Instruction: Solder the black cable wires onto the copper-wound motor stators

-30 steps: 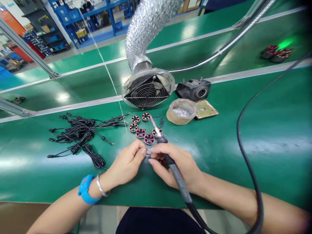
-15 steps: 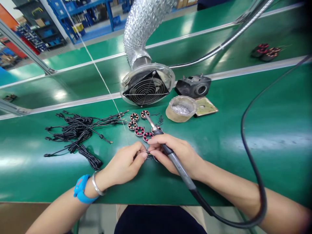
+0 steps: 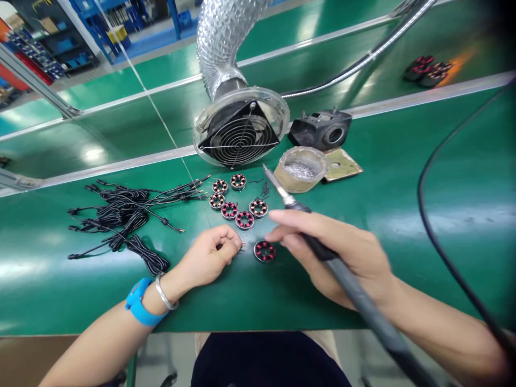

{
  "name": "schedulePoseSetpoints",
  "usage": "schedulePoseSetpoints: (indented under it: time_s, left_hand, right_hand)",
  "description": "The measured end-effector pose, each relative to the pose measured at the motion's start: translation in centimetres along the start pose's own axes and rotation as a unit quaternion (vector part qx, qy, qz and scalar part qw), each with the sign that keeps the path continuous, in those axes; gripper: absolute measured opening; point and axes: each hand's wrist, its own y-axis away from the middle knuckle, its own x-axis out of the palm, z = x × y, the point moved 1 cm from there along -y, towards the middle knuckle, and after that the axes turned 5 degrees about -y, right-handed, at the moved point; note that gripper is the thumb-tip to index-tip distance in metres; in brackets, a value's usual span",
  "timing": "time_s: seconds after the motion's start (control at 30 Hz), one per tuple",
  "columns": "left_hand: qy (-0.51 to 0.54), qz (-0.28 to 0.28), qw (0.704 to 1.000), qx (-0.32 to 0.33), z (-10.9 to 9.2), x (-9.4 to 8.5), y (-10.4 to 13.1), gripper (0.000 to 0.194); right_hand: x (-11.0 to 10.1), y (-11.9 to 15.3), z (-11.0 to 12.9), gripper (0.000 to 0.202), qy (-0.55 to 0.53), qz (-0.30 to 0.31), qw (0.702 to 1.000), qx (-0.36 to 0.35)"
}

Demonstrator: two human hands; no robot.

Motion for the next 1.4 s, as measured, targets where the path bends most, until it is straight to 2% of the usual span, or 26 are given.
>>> schedulePoseSetpoints:
  time_s: [0.13, 0.27, 0.4, 0.77, 1.23, 1.4]
  left_hand:
    - [-0.022, -0.006, 1.0, -0.005, 0.0, 0.0, 0.0, 0.018]
    - [-0.05, -0.009, 0.999, 0.003, -0.1, -0.1, -0.1, 0.018]
    - [-0.064, -0.014, 0.998, 0.012, -0.2, -0.1, -0.1, 0.018]
    - [-0.064, -0.009, 0.998, 0.01, -0.1, 0.0, -0.1, 0.017]
    - [-0.071, -0.004, 0.997, -0.003, -0.2, 0.1, 0.0, 0.015]
    - [-0.078, -0.001, 0.997, -0.003, -0.3, 0.0, -0.1, 0.018]
  right_hand:
    - [-1.4, 1.1, 1.1, 0.034, -0.009, -0.027, 0.999, 0.015]
    - [-0.8, 2.4, 0.5, 0.022, -0.039, -0.061, 0.995, 0.072]
    - [-0.1, 2.7, 0.0, 0.014, -0.051, -0.051, 0.992, 0.107]
    - [-0.1, 2.1, 0.2, 0.011, -0.048, -0.046, 0.993, 0.102]
    - [0.5, 2.0, 0.8, 0.02, -0.062, -0.033, 0.997, 0.036]
    - [0.1, 2.2, 0.9, 0.021, -0.062, -0.038, 0.996, 0.043]
